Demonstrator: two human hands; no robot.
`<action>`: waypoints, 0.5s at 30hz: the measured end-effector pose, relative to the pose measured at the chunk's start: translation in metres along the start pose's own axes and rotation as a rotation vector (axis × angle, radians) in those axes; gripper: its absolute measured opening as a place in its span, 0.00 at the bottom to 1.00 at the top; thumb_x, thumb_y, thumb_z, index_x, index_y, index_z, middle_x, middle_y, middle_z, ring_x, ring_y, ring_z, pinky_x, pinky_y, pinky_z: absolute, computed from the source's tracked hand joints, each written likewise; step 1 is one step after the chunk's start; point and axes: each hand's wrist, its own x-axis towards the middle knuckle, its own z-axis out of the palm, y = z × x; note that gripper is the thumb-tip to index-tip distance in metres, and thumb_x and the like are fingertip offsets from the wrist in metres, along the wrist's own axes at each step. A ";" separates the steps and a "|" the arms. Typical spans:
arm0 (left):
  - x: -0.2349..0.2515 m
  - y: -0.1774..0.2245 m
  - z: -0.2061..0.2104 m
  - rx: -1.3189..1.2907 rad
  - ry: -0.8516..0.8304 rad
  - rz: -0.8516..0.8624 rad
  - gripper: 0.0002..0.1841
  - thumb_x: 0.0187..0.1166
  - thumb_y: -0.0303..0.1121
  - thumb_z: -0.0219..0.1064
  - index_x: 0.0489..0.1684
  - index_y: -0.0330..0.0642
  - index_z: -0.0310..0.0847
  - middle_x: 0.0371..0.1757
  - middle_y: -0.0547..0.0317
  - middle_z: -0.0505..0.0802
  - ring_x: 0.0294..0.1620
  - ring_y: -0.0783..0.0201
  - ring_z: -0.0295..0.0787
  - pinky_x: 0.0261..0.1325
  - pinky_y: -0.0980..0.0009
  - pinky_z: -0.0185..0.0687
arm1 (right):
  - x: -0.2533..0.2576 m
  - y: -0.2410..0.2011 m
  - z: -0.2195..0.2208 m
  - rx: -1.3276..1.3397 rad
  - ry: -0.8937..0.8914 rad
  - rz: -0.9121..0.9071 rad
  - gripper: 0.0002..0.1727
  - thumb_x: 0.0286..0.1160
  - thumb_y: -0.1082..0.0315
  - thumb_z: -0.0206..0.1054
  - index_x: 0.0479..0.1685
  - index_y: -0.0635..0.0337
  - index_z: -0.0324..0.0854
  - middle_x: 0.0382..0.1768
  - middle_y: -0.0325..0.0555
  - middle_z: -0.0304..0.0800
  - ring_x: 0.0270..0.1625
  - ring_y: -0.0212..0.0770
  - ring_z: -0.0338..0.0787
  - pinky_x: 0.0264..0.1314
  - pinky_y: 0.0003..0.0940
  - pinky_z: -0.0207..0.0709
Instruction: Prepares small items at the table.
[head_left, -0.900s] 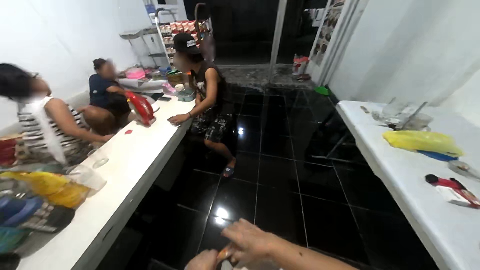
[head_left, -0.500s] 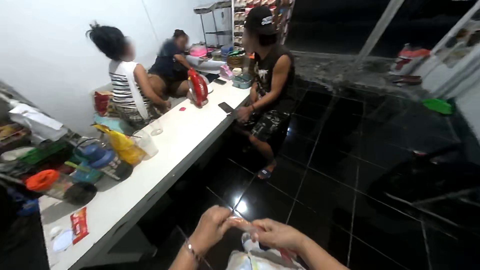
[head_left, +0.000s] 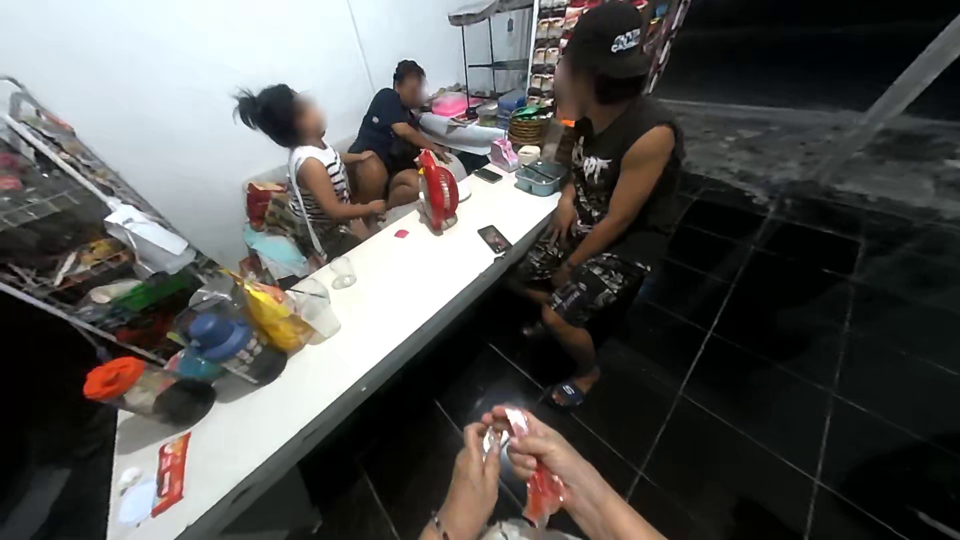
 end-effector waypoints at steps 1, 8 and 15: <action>0.004 -0.003 -0.003 0.026 0.004 0.024 0.19 0.83 0.25 0.58 0.66 0.17 0.70 0.49 0.33 0.91 0.49 0.49 0.93 0.57 0.57 0.88 | 0.008 -0.001 0.002 -0.092 0.048 0.030 0.28 0.65 0.84 0.54 0.68 0.56 0.70 0.55 0.41 0.89 0.21 0.20 0.75 0.19 0.15 0.66; 0.052 -0.026 -0.048 -0.041 0.024 -0.086 0.15 0.83 0.24 0.59 0.57 0.18 0.80 0.54 0.31 0.90 0.58 0.46 0.90 0.66 0.55 0.82 | 0.082 -0.002 0.036 -0.976 0.131 0.236 0.31 0.81 0.77 0.56 0.85 0.54 0.64 0.55 0.50 0.82 0.35 0.35 0.79 0.36 0.34 0.74; 0.124 -0.052 -0.132 -0.267 -0.087 -0.408 0.20 0.86 0.31 0.61 0.68 0.22 0.72 0.58 0.37 0.86 0.56 0.55 0.85 0.63 0.61 0.81 | 0.185 0.014 0.083 -1.506 0.010 0.011 0.25 0.84 0.76 0.56 0.80 0.72 0.69 0.82 0.65 0.71 0.84 0.53 0.73 0.88 0.46 0.62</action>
